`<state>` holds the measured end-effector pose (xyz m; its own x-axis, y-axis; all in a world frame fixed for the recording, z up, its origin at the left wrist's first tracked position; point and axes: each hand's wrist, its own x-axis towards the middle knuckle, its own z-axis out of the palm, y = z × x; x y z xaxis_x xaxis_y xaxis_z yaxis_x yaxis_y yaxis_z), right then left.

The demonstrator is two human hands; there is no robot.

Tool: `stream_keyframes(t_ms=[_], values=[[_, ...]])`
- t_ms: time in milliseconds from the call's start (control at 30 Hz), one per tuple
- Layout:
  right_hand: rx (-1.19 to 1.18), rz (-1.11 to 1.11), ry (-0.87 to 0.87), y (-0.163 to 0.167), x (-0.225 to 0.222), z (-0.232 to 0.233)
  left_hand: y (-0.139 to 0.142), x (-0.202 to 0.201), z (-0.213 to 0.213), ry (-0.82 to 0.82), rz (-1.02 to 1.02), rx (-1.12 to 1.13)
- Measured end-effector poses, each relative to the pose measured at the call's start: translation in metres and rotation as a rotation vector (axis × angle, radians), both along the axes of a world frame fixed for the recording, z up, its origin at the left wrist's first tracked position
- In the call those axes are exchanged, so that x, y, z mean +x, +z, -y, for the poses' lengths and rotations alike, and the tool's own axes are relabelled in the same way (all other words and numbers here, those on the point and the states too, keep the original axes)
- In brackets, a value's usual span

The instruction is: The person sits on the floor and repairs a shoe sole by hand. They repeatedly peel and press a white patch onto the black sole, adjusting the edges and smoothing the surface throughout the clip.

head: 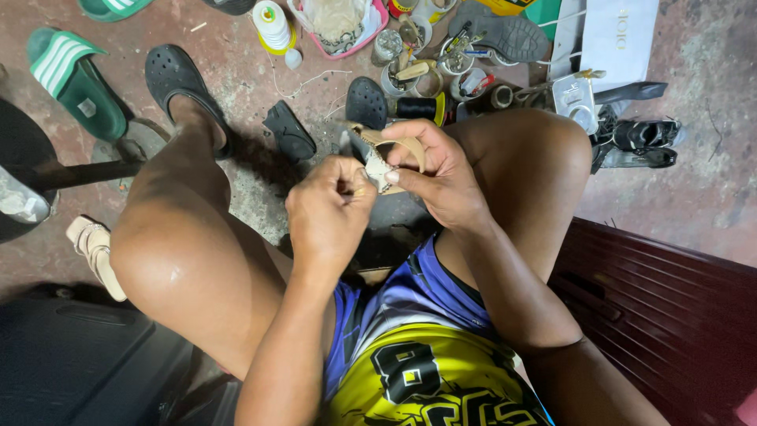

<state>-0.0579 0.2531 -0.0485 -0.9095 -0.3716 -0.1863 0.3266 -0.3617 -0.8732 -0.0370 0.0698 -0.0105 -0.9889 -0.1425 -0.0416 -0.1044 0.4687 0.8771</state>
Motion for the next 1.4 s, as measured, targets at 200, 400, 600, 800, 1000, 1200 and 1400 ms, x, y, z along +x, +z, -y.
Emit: stream_keyframes(t_ms=[200, 400, 600, 800, 1000, 1200, 1400], values=[[-0.051, 0.020, -0.001, -0.005, -0.001, -0.004, -0.011, -0.002, 0.001, 0.027, 0.233, 0.196], [-0.118, 0.056, -0.015, -0.002, -0.001, -0.007, -0.026, -0.001, 0.005, 0.036, 0.136, 0.505], [-0.158, 0.088, -0.030, 0.004, -0.001, -0.010, -0.030, 0.007, 0.017, 0.057, 0.229, 0.463], [-0.201, 0.096, -0.072, 0.007, -0.002, -0.002, -0.016, 0.000, 0.005, -0.097, 0.006, 0.269], [-0.100, 0.089, -0.144, -0.005, -0.004, 0.006, 0.000, -0.004, 0.004, -0.131, -0.017, 0.212], [-0.113, 0.109, -0.154, -0.016, 0.000, 0.000, 0.007, 0.002, 0.007, -0.175, -0.100, 0.104], [-0.177, 0.188, -0.100, -0.012, -0.002, -0.009, 0.008, 0.002, 0.005, -0.256, -0.202, -0.047]])
